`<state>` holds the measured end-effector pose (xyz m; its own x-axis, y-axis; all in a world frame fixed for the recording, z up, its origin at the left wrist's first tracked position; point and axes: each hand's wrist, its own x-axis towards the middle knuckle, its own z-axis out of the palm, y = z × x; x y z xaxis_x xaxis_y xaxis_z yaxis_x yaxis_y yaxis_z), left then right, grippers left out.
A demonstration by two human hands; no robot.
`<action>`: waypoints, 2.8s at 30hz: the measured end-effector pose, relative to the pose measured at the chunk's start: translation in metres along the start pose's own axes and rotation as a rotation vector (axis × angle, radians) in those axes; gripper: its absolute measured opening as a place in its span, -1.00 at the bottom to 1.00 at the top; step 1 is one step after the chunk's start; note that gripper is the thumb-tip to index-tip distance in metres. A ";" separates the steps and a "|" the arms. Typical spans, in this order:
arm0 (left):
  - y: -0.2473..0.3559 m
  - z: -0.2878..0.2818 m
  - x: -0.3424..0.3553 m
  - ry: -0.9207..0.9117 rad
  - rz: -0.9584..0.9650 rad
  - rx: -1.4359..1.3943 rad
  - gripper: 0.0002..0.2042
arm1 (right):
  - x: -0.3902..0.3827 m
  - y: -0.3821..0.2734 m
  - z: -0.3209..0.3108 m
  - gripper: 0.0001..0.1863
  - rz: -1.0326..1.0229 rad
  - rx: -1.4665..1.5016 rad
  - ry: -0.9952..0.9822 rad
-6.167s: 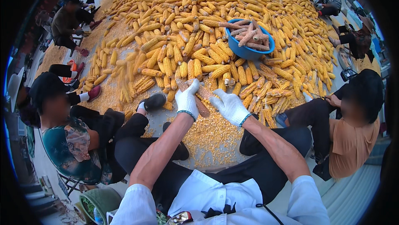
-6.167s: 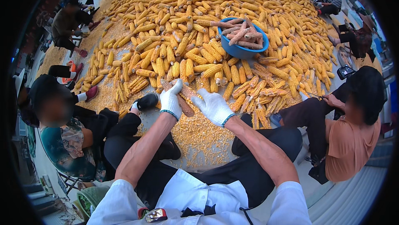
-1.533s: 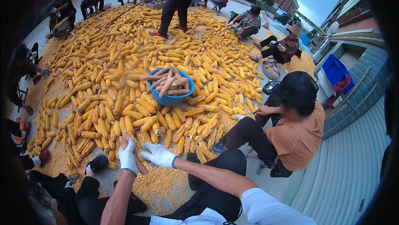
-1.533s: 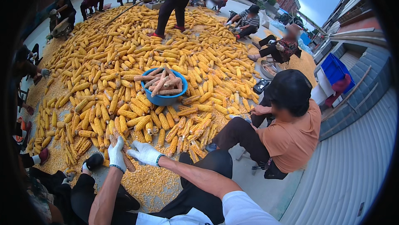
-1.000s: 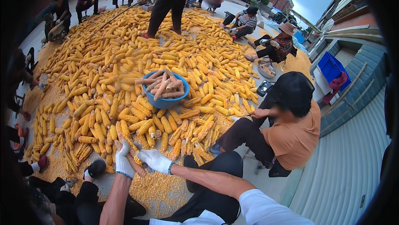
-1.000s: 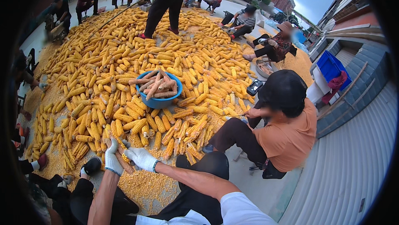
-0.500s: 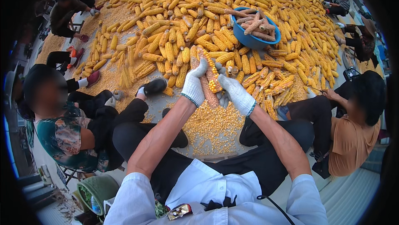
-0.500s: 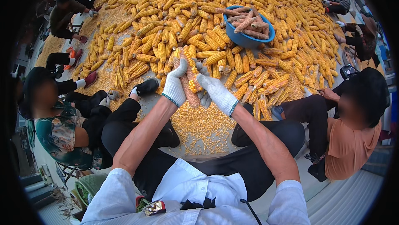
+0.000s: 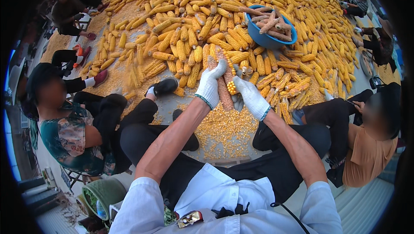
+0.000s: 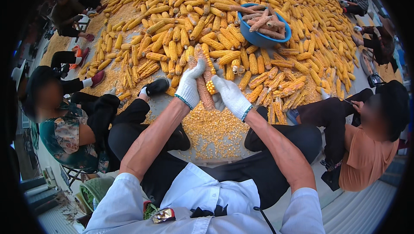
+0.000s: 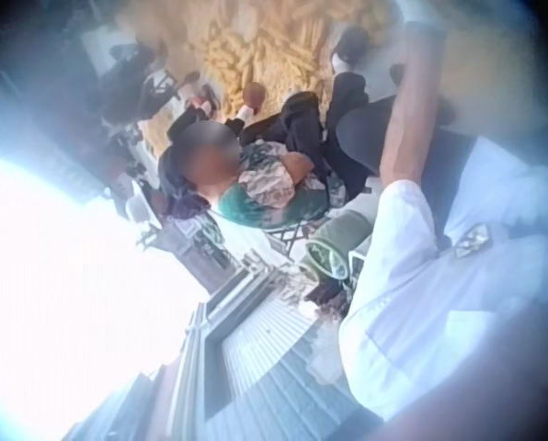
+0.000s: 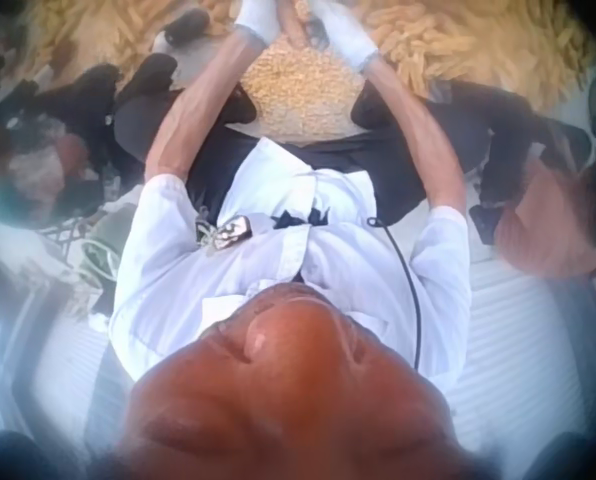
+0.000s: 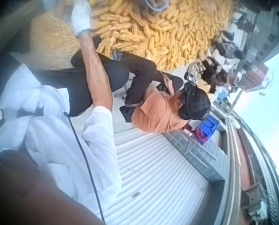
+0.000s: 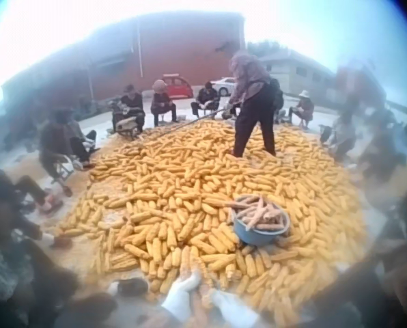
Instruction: The person sits among a large pile of dried corn cobs and manually removes kernels from the cobs using both hands. The kernels fall onto the ground, and the bare cobs are placed into a blue basin nearby.
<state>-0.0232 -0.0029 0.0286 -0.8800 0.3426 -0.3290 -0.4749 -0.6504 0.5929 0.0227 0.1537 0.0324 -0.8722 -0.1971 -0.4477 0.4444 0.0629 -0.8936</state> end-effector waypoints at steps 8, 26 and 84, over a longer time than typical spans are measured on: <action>0.020 -0.007 0.009 0.039 0.084 -0.046 -0.47 | 0.003 0.007 -0.008 -0.31 0.054 0.119 -0.198; 0.001 -0.004 0.004 0.278 0.245 0.418 -0.67 | -0.002 0.005 0.007 -0.44 -0.194 -0.771 0.140; -0.021 -0.013 -0.001 0.278 0.283 0.800 -0.71 | -0.001 0.018 0.016 -0.38 -0.080 -0.756 0.050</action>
<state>-0.0126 0.0013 0.0066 -0.9804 -0.0039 -0.1972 -0.1972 0.0178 0.9802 0.0352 0.1398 0.0171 -0.9120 -0.1856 -0.3658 0.1345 0.7072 -0.6941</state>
